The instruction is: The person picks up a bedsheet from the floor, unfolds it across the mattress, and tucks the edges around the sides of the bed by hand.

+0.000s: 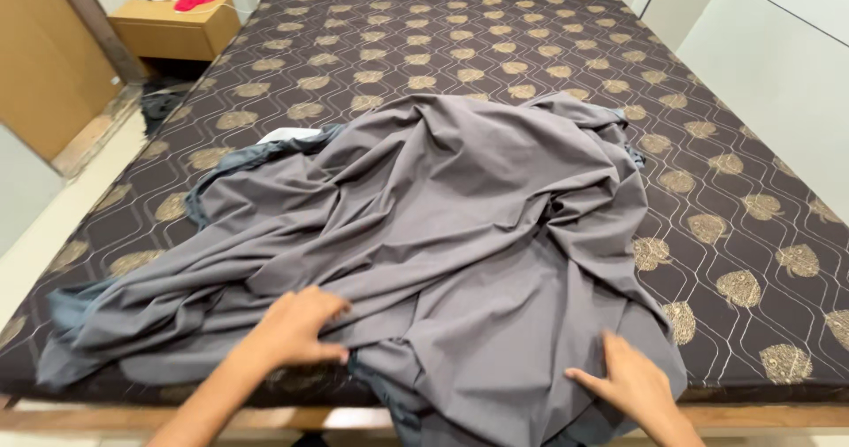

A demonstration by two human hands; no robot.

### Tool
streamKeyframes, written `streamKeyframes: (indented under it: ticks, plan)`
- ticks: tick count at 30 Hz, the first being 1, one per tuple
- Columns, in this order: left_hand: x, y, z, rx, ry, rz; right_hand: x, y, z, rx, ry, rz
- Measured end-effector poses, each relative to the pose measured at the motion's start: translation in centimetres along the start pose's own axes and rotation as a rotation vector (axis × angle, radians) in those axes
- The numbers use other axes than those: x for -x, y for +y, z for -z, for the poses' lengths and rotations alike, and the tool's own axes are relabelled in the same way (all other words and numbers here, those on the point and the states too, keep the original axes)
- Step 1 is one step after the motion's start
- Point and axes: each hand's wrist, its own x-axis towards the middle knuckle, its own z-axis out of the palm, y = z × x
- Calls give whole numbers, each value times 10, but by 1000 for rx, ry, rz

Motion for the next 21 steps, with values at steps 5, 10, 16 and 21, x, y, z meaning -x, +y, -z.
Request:
streamKeyframes:
  ticks: [5,10,16,21]
  plan:
    - [20,-34,-35,-514,-25,40,-26,66,-32,-193,-60,-126]
    - [-13,-38,1,-529,368,307,-114,172,69,-31,505,-313]
    - [-2,12,-17,-629,383,6,-78,78,69,-273,534,125]
    - [30,26,-59,-541,191,-353,9,-57,10,-368,217,672]
